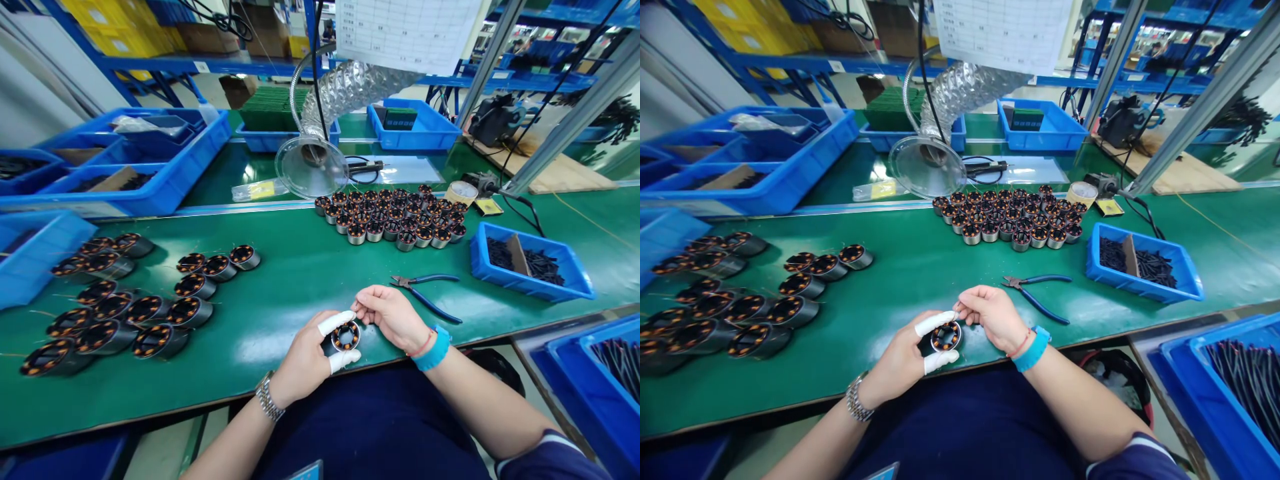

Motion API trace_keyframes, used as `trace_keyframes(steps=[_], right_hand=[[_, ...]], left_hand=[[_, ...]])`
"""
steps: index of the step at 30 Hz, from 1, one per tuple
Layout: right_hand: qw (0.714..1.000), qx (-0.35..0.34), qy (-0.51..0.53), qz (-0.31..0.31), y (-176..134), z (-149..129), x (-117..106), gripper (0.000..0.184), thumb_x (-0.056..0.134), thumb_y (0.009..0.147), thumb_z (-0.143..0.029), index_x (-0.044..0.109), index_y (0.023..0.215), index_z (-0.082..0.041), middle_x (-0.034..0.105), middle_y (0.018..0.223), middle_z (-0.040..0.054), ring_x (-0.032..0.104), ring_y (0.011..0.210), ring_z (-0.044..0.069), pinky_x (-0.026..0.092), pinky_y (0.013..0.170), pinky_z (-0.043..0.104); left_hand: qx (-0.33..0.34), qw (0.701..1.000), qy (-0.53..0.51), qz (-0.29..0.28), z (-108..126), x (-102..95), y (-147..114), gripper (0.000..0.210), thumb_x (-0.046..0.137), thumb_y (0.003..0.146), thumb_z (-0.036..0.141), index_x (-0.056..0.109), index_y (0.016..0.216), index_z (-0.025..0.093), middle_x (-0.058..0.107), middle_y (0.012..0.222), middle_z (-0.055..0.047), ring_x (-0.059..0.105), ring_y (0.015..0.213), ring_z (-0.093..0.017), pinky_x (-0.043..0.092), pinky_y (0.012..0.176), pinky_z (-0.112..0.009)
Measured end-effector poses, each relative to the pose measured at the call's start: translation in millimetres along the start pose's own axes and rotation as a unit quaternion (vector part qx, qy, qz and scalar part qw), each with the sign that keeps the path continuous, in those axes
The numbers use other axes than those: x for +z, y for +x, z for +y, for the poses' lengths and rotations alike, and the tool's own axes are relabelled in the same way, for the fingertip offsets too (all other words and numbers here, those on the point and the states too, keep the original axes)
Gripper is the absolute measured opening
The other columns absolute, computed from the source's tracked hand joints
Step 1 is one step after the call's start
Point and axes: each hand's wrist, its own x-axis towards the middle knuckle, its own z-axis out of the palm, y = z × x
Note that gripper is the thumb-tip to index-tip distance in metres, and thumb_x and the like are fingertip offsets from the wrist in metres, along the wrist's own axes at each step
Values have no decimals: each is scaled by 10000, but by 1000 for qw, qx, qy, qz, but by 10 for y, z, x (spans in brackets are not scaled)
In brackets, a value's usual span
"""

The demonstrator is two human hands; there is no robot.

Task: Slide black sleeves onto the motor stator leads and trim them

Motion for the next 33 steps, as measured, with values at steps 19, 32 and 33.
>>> trace_keyframes(steps=[19,32,33], right_hand=[[963,-38,-265,-32,-82,-101,-27,151,642,663,-242,626,768,-134,596,672,-10,491,569,68,385,560,213],[927,-122,-353,-29,-71,-76,-46,84,564,715,-205,605,758,-145,603,724,7,533,659,93,432,622,220],[925,-120,-358,-31,-74,-86,-45,87,565,715,-206,608,760,-145,607,730,9,536,663,94,432,622,220]], left_hand=[[-21,1000,0,-10,17,-15,5,492,682,697,326,503,1145,230,578,1067,-54,548,975,-199,445,861,-361],[-29,999,11,-18,23,-21,16,539,681,692,337,489,1185,230,569,1080,-56,540,995,-206,436,876,-364],[-28,999,11,-17,25,-22,14,539,681,692,339,491,1184,230,569,1078,-56,540,994,-207,437,875,-364]])
